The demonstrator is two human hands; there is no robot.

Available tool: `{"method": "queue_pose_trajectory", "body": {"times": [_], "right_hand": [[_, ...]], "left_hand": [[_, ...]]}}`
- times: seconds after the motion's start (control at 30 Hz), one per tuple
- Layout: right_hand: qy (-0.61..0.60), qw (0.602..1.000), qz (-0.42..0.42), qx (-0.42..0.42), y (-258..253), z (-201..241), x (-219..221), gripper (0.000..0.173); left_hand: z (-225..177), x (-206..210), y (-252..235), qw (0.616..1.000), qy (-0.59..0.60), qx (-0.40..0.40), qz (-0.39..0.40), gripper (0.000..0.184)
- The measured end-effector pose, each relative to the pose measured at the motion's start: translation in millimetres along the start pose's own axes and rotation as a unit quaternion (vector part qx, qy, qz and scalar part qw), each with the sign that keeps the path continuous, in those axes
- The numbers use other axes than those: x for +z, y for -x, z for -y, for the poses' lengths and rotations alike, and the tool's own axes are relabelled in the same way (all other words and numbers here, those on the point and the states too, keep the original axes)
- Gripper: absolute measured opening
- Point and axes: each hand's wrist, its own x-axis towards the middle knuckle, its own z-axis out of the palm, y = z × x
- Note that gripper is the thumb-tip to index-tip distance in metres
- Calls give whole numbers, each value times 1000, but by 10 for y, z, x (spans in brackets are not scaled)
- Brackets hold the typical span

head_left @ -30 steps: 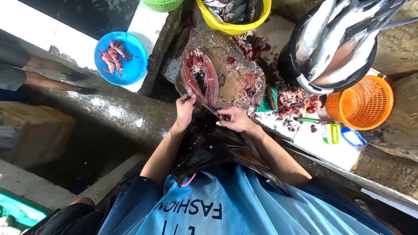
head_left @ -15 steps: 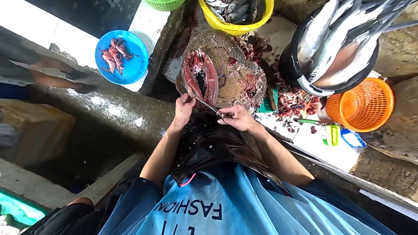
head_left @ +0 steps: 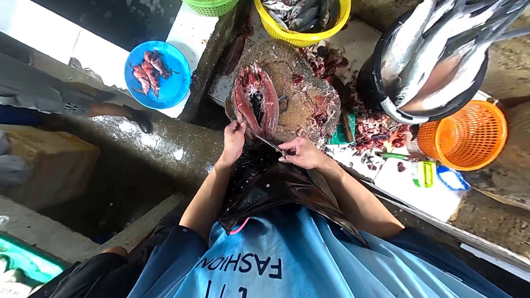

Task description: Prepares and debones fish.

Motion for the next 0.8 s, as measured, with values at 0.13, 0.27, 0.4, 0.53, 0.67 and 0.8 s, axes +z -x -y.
{"method": "queue_pose_trajectory", "body": {"times": [0.13,0.27,0.4,0.53,0.67,0.8], "right_hand": [[-36,999,-13,-8,130,-77,-21,25],[-111,982,-147,-30,155,-178,-16,30],[-94,983,-160,10,107,-141,-14,31],[-164,972,-168,18,-31,46,28,23],[-346,918,-196,-5,-316,382,105,15],[-387,903,-185,12,-637,657,144,16]], "left_hand": [[-59,19,35,999,40,-26,-6,16],[-392,-93,-274,996,-78,-39,-31,20],[-794,-180,-923,964,-263,-45,10,20],[-949,-175,-1361,933,-355,-12,54,27],[-1072,-173,-1485,931,-342,-28,126,25],[-1184,-144,-1330,952,-261,-73,139,20]]}}
